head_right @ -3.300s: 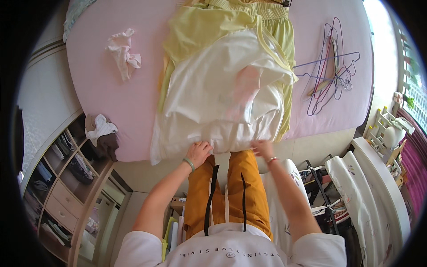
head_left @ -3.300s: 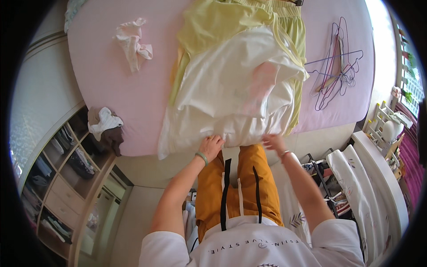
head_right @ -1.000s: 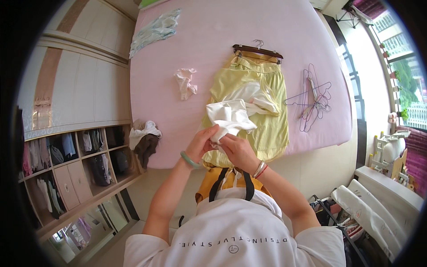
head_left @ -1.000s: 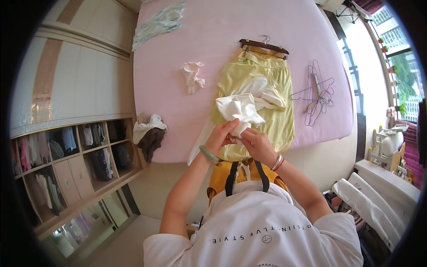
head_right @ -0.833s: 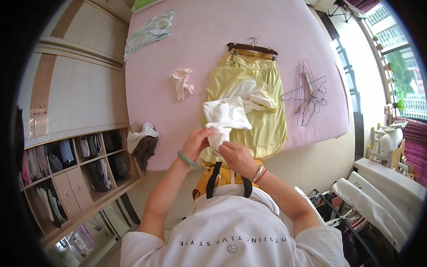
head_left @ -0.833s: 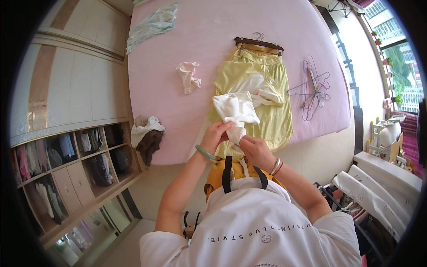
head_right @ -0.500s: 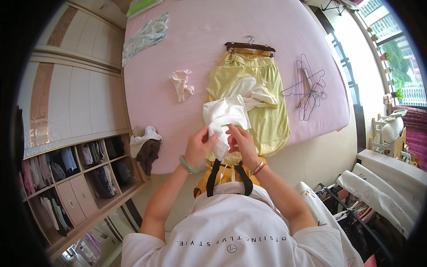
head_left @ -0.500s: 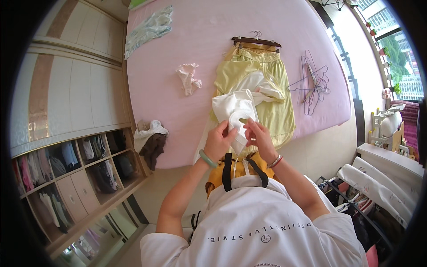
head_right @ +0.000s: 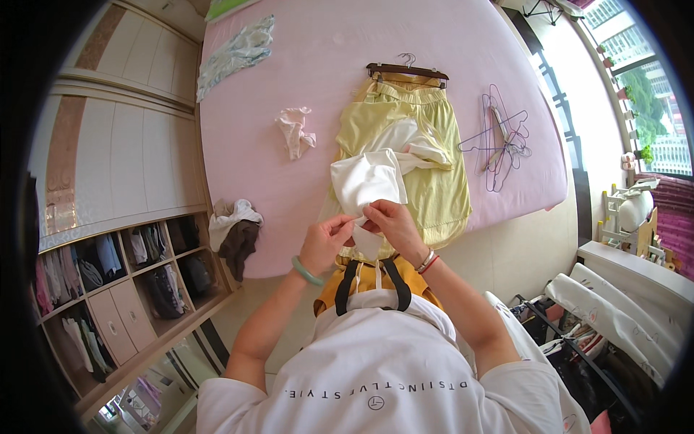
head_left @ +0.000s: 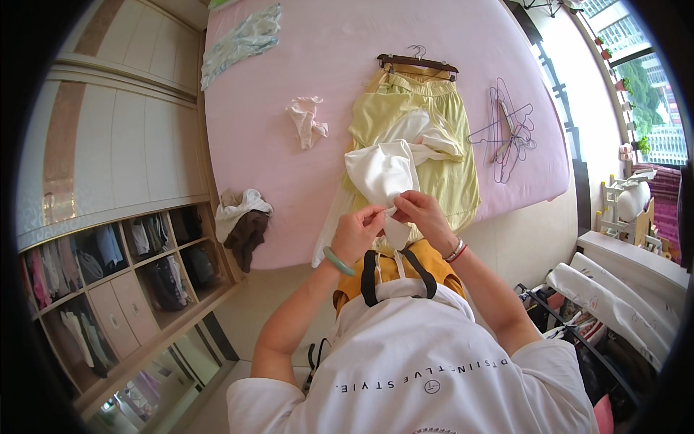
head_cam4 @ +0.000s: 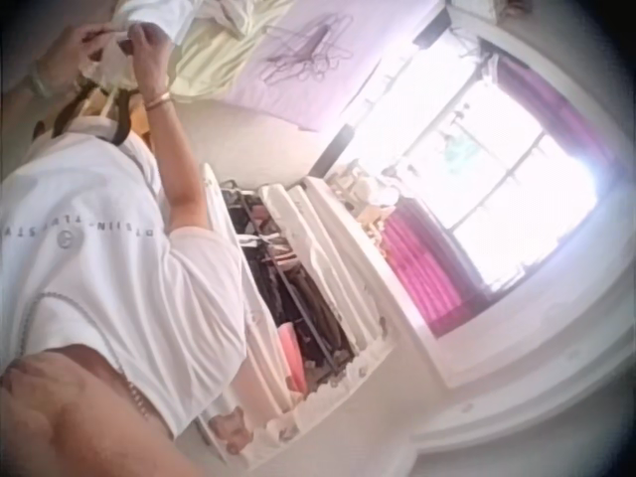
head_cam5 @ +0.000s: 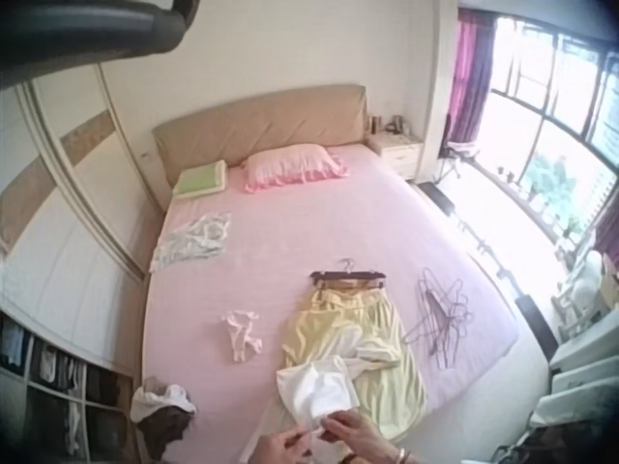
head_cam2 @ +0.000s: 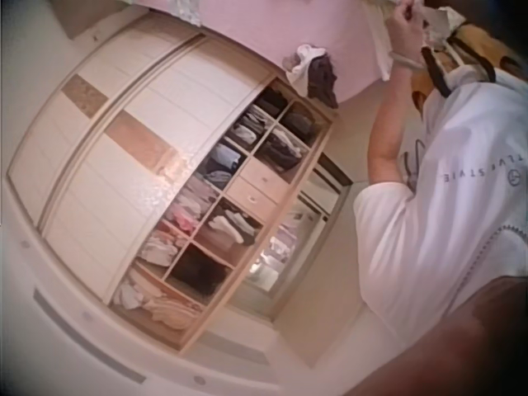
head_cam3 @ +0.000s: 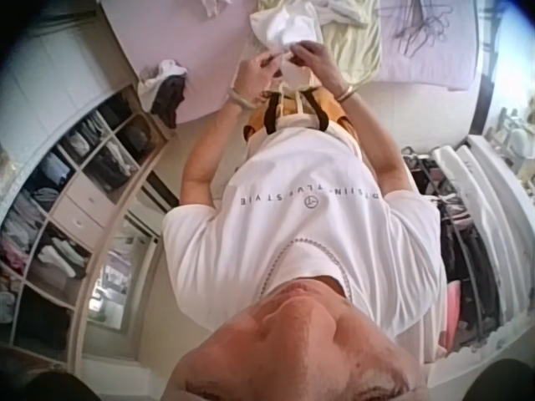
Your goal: The person picks up a white shirt from a bed, places it on a wooden hanger, and hangs it on a clothing rack. They then pick up a pair of yellow shorts, place them on a hanger, and hang them on the same rack. The person moves between the bed and the rack to organize the garments.
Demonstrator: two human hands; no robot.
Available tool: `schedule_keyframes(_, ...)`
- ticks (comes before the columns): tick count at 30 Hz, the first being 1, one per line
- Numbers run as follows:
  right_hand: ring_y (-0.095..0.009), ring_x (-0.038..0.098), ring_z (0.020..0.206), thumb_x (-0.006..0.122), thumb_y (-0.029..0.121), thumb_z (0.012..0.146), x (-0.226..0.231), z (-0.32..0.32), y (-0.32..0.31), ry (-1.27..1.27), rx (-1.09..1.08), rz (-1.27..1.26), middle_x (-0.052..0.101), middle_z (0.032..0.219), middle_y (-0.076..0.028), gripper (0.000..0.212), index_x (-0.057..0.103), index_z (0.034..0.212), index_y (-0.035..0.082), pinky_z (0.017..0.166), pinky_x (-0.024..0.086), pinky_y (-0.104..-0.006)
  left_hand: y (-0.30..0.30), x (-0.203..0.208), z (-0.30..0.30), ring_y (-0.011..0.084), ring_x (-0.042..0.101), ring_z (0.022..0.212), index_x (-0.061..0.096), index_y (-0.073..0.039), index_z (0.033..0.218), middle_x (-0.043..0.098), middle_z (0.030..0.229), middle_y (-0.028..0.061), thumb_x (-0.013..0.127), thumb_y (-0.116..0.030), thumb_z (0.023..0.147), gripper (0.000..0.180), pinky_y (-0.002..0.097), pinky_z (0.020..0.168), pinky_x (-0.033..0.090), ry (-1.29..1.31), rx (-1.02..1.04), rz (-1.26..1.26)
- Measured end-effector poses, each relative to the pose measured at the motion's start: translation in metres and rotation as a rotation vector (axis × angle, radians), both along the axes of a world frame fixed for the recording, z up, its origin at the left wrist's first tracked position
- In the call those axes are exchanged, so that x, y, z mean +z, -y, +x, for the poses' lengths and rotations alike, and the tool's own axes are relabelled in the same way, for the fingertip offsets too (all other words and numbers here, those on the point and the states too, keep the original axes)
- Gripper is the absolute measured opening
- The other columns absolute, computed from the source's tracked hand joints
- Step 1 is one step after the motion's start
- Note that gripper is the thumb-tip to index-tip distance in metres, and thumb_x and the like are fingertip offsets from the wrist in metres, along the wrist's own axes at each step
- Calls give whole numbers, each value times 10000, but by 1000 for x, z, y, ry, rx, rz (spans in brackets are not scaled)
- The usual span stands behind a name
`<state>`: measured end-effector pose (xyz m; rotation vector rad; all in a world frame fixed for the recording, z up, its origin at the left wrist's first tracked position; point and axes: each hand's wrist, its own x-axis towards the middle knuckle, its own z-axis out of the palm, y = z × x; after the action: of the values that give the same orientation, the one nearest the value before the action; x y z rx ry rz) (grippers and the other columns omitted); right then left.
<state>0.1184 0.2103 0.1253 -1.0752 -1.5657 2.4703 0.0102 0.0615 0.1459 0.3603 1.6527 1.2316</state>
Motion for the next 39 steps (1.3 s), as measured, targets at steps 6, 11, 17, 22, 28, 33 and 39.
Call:
schedule_keyframes(6, -101, 637, 733, 657, 204, 928, 3, -2, -5, -2, 50, 35, 660, 823, -50, 224, 638, 930, -20, 661, 535, -239, -12, 9, -13, 88, 642, 852, 689, -46, 1032, 684, 925, 15, 665, -264, 917, 248, 247, 713, 543, 208, -21, -26)
schedule_keyframes(11, -115, 644, 756, 648, 210, 933, 12, 0, -6, 5, -5, -114, 653, 839, -50, 232, 626, 949, -21, 721, 554, -260, -17, 8, -27, 107, 640, 895, 651, -90, 1011, 655, 951, -3, 669, -239, 911, 181, 271, 786, 540, 505, -39, -6)
schedule_keyframes(17, -117, 645, 811, 632, 227, 944, 12, 8, -8, -43, -48, -152, 650, 880, -47, 242, 612, 988, -10, 785, 550, -273, -13, -10, -31, 121, 630, 941, 623, -115, 1003, 638, 988, -2, 644, -210, 927, 123, 317, 858, 532, 750, -9, 87)
schedule_keyframes(22, -102, 633, 805, 626, 232, 944, 31, 2, -13, 108, -52, -168, 641, 870, -36, 234, 610, 980, 2, 778, 534, -245, -20, -7, -27, 120, 617, 950, 612, -110, 1014, 624, 994, 0, 642, -241, 934, 157, 322, 863, 528, 647, -22, 76)
schedule_keyframes(28, -90, 602, 770, 644, 231, 925, 13, 9, -13, 34, -37, -284, 619, 830, -18, 226, 609, 961, 11, 752, 523, -232, -22, -4, -24, 123, 603, 959, 592, -91, 1039, 607, 1012, 1, 606, -264, 957, 192, 319, 897, 511, 531, -112, 68)
schedule_keyframes(33, -80, 581, 763, 634, 233, 931, 0, 13, -9, 75, -136, -120, 587, 798, -1, 205, 597, 916, 32, 727, 503, -226, -15, -10, -33, 136, 606, 974, 576, -82, 1071, 614, 1022, 15, 574, -224, 974, 172, 306, 933, 490, 643, 70, 145)
schedule_keyframes(39, -71, 581, 737, 643, 282, 923, 24, -5, -9, 122, -66, -206, 605, 802, 4, 257, 620, 938, 27, 696, 521, -235, -21, -3, -35, 137, 618, 977, 590, -80, 1006, 633, 1012, 27, 586, -165, 955, 98, 317, 926, 501, 461, -34, 105)
